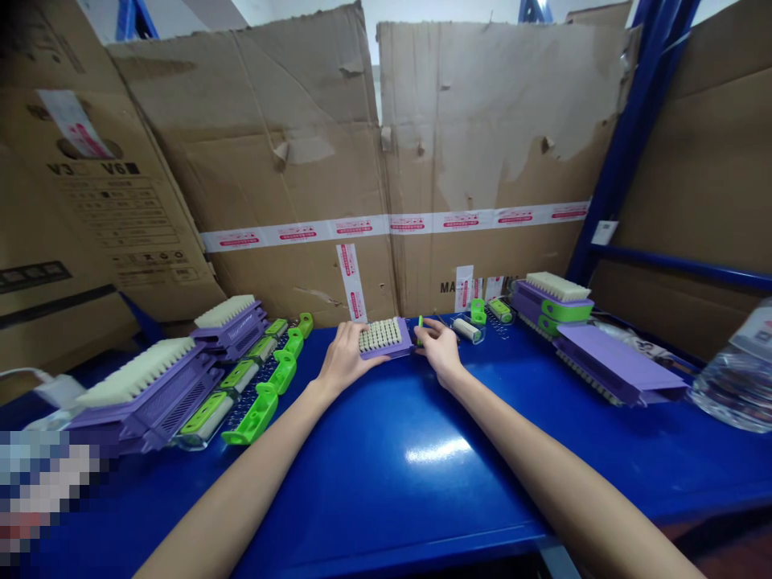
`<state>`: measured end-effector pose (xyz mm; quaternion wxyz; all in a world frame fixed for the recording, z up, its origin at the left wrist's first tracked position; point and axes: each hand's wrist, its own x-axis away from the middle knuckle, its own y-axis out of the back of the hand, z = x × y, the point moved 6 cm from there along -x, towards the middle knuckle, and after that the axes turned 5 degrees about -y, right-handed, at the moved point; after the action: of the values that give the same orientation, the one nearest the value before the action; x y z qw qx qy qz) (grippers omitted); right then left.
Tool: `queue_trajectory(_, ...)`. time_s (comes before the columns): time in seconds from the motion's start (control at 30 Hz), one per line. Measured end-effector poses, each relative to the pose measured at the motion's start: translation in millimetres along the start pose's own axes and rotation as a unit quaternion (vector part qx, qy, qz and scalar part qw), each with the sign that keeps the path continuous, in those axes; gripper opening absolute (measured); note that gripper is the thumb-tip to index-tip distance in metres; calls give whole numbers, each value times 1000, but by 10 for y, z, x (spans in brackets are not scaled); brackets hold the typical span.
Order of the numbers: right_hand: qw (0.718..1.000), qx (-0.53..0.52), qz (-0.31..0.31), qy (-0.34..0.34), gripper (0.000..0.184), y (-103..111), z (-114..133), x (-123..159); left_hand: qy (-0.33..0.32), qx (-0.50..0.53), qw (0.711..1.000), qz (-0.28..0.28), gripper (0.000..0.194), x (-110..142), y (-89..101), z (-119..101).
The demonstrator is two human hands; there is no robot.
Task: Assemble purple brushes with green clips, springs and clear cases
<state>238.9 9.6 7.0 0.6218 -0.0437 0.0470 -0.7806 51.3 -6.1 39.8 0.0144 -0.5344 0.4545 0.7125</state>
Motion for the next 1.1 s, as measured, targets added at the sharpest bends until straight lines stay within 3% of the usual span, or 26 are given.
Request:
queue_trajectory(0.13,998,9,30,48,39,-21,35,-29,-51,9,998,-42,69,11,8,-80)
queue_trajectory(0.3,975,52,47,213,41,-114,244,87,-6,2,999,-54,79,16,18,-51)
queue_trajectory(0.4,938,123,18,323,37,-203,398,298,38,1,998,-57,77,21,7,-33)
queue_trajectory(0.57,849,230,4,476,25,-376,517,620,85,40,991,-100,70,28,-7,-8)
queue_trajectory(0.8,810,262,-6,525,22,-369,483,594,33,50,997,-45,72,2,6,-84)
queue_trajectory(1.1,771,288,16,567,25,-408,496,669,173,43,982,-56,58,40,-23,-104)
